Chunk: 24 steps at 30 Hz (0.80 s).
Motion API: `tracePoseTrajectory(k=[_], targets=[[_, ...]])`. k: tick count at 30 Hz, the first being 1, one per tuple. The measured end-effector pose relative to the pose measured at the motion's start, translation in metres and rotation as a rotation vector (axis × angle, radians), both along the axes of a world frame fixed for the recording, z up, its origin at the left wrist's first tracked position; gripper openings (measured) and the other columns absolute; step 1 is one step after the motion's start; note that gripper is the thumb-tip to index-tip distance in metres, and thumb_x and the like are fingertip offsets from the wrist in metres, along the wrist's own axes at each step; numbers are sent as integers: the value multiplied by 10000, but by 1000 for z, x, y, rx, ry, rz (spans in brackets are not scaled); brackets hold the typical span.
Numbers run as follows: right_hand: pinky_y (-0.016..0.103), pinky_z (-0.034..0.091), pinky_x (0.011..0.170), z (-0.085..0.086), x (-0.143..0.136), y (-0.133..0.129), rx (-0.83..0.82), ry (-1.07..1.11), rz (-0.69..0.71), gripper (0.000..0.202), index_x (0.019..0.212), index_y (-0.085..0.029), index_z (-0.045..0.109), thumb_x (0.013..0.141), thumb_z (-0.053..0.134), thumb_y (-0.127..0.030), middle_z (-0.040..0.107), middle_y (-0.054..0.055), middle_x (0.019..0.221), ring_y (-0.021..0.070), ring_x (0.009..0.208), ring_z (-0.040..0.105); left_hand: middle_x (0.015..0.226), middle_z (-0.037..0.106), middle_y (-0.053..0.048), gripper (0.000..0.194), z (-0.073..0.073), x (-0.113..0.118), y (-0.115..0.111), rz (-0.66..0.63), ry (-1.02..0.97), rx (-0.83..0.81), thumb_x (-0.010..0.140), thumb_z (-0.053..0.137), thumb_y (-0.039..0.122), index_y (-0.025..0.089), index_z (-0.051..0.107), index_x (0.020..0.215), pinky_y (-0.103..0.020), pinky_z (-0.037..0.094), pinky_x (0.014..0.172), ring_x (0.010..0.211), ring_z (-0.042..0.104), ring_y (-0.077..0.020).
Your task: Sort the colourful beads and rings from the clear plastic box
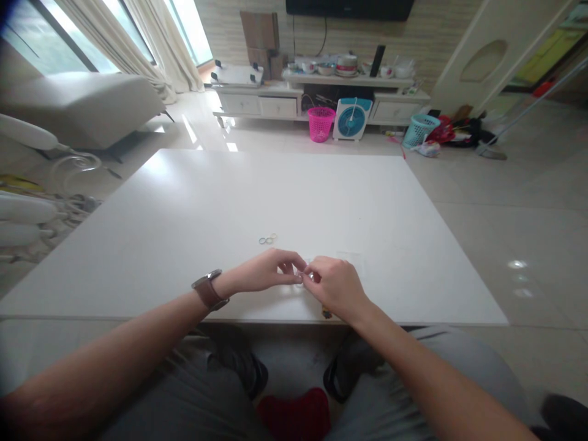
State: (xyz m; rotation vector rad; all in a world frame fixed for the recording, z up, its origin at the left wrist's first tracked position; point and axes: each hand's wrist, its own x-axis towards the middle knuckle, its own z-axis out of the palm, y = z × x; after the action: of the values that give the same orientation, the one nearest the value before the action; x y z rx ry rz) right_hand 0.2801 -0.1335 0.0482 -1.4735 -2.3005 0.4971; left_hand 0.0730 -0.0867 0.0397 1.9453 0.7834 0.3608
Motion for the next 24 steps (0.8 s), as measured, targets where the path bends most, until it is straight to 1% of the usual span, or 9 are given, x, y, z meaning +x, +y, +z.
tracePoseTrajectory(k=[5,7,9,11,13,18,19,21,24], targets=[[240,345,618,1,-1,-6,70,31,38,170,783,-192,695,892,587,-265,623,-5,677,117,626,543,786,717,-38,165,-5,7,-6,47,-96,-95,870,619,287,150,700,916,-252,490,698,734,640,-129],[235,352,623,-1,0,-5,66,49,38,184,791,-194,691,907,580,-285,628,-3,690,116,633,549,769,717,-39,158,-6,7,-4,45,-107,-127,866,616,273,147,704,899,-248,493,687,718,641,-126],[235,352,619,-3,1,-4,59,39,29,171,831,-196,689,909,586,-308,643,0,730,114,627,547,769,720,-40,162,-7,4,2,55,-95,-104,858,617,272,153,716,904,-246,491,680,718,642,-128],[239,352,616,-3,1,-3,57,17,15,144,900,-200,685,899,604,-320,662,3,791,112,617,542,770,723,-42,178,-9,-4,13,112,-63,-37,851,615,285,158,730,902,-247,487,675,718,639,-133],[243,356,627,-1,0,-4,62,2,11,140,950,-208,677,892,612,-317,673,6,848,112,626,545,786,727,-48,192,-12,-18,31,232,-22,41,832,627,306,157,737,880,-255,488,684,724,638,-140],[249,366,644,5,1,-10,81,-29,38,149,1000,-215,670,897,577,-271,677,9,890,121,666,564,780,727,-60,209,-28,-62,77,516,122,114,780,616,267,135,738,887,-255,470,637,711,645,-157],[249,367,643,6,1,-11,82,-36,46,157,1012,-216,668,896,573,-262,678,10,898,121,670,567,769,723,-59,220,-32,-68,82,548,162,117,776,610,267,135,739,896,-254,463,618,696,643,-158],[248,370,643,6,1,-13,80,-43,57,168,1026,-217,666,897,564,-255,680,11,915,122,678,571,744,714,-51,230,-40,-75,88,559,227,114,764,597,247,139,738,911,-251,453,598,671,637,-154],[248,377,646,6,1,-13,76,-44,57,169,1021,-215,667,903,552,-253,680,14,920,120,675,572,728,704,-37,241,-48,-74,89,547,259,139,741,602,232,142,714,934,-243,445,583,632,623,-140]])
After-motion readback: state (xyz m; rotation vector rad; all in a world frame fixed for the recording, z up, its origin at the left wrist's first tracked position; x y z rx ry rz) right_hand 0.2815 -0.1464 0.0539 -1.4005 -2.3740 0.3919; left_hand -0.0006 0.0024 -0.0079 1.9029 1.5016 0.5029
